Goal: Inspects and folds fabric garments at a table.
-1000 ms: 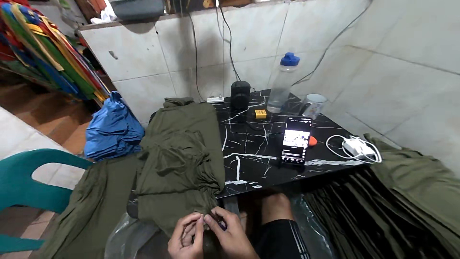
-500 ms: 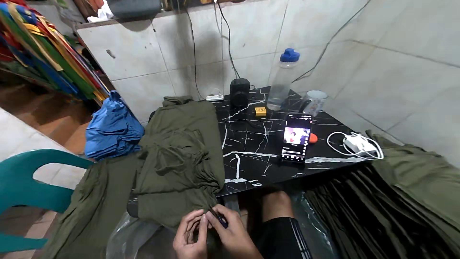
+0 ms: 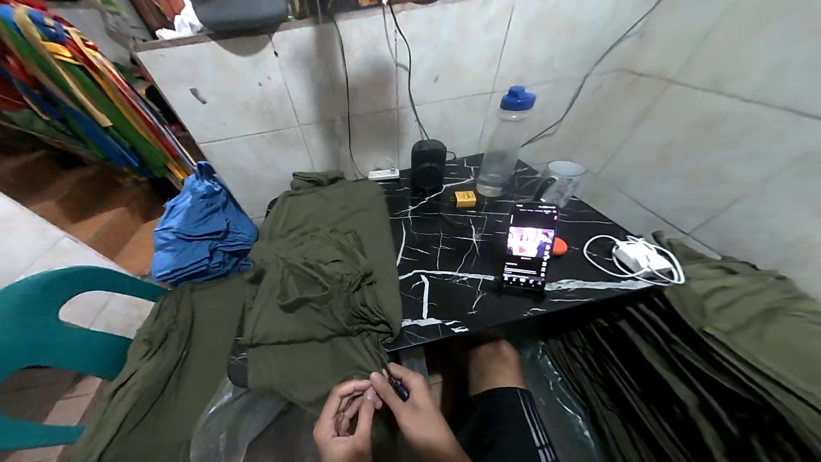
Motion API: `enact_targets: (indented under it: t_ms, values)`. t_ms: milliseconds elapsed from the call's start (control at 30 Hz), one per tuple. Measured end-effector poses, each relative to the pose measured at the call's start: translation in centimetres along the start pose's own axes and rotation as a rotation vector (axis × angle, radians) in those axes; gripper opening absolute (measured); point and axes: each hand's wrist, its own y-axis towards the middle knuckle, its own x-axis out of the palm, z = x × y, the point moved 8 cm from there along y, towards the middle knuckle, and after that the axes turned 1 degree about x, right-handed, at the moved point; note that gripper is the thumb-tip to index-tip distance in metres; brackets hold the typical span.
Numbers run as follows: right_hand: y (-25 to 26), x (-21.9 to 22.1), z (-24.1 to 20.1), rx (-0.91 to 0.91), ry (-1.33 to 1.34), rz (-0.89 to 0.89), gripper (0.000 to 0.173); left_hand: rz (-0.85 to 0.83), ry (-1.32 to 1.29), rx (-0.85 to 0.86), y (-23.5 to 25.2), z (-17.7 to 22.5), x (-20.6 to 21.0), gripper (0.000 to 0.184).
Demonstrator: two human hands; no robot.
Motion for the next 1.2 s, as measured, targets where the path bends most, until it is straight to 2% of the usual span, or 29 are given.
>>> enact_targets:
  t_ms: [100, 167, 367, 533, 633, 767, 1033, 1100, 1200]
  values:
    - [-0.1, 0.3, 0.0, -0.045, 0.114, -0.033, 0.016, 0.044, -0.022, -0.025, 0.1, -0.2, -0.6, 0.025]
    - [-0.1, 0.6, 0.0, -0.076, 0.138, -0.047, 0.013, 0.061, -0.009, -0.015, 0.3, -0.2, -0.9, 0.025]
    - [-0.4, 1.2, -0.5, -0.083, 0.059, -0.048, 0.016, 0.057, 0.016, 0.005, 1.0, -0.2, -1.3, 0.023]
    - [-0.4, 0.7, -0.1, -0.025, -0.003, 0.029, 0.030, 0.038, -0.019, -0.085, 0.6, -0.1, -0.5, 0.040]
    - [-0.4, 0.3, -0.3, -0.021, 0.034, 0.070, 0.024, 0.041, -0.009, -0.075, 0.3, 0.4, -0.3, 0.046]
    - [-0.4, 0.4, -0.5, -0.057, 0.013, 0.026, 0.020, 0.034, 0.015, -0.036, 0.6, 0.1, -0.6, 0.039]
    - [-0.4, 0.8, -1.0, -0.084, -0.236, -0.006, 0.028, 0.030, 0.087, 0.024, 1.9, -0.1, -1.4, 0.022]
    - [-0.5, 0.7, -1.0, -0.094, -0.253, 0.004, 0.029, -0.018, 0.113, 0.038, 2.0, 0.1, -1.2, 0.022]
    - [-0.5, 0.1, -1.2, -0.122, -0.301, 0.044, 0.028, -0.172, 0.134, 0.037, 1.7, -0.3, -0.3, 0.030]
